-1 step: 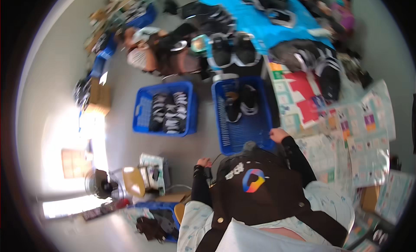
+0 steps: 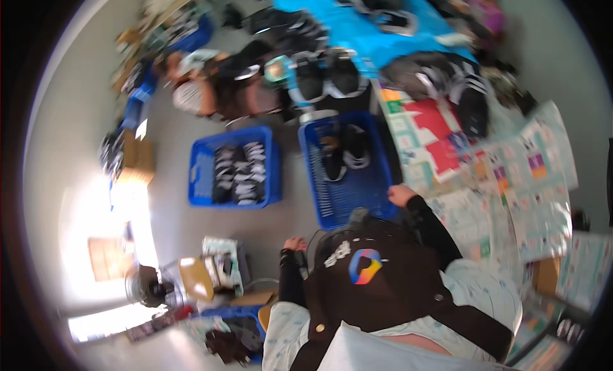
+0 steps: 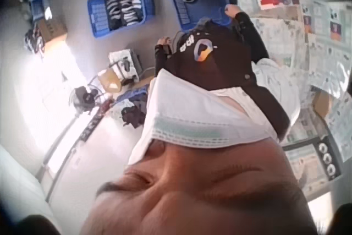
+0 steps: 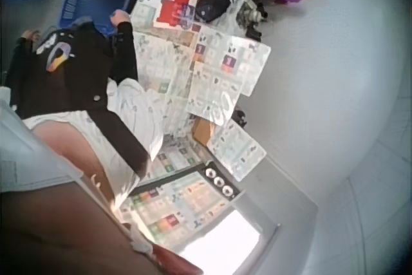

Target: Trimming excess material from internal shoe components using a small hand-held trimming tool.

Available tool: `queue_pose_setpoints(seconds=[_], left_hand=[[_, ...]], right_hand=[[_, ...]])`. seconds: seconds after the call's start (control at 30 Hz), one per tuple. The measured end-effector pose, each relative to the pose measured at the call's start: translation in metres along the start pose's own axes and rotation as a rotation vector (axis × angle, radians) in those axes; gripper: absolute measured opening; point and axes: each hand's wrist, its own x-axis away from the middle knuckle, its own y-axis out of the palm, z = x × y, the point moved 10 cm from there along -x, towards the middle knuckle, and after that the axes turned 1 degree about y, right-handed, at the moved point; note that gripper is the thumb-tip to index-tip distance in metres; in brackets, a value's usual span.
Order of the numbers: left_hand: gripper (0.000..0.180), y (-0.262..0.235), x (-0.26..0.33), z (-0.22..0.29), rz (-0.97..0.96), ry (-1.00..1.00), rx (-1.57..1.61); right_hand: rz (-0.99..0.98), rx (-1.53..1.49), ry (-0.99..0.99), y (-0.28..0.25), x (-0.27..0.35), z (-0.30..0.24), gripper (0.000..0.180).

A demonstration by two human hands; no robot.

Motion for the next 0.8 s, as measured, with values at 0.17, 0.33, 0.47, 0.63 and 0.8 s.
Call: queue_pose_setpoints(seconds=[0.17,0.33,0.47,0.63,0.8], left_hand=[[0.047,0.039,0.053,0.126,0.045,0.308,0.024],[0.080,0.208,0.299,0.393,-0.432,1.029,0.150],[0.076,0.342,0.558,0.458,-1.236,1.475,0.021],[0.061,0.363,0.664,0.435,-1.781,1.394,0.493],[0.076,0.360,0.676,0.425,-1.870,1.475,0.721]], right_hand=[[0.072,0.081,-0.046,-0.015,-0.017,-0.012,0.029],[0.102,0.048,0.029,-0.042,-0.038,-0.030,0.024],[0.116,0.047,-0.045,-0.060,-0.055,-0.030,0.026],[0.024,0.050,-0.131,-0.064,-0.051,-0.054,0.023],[0.165,-0.037,-0.054,-0.072,-0.027,-0.048,0.021]])
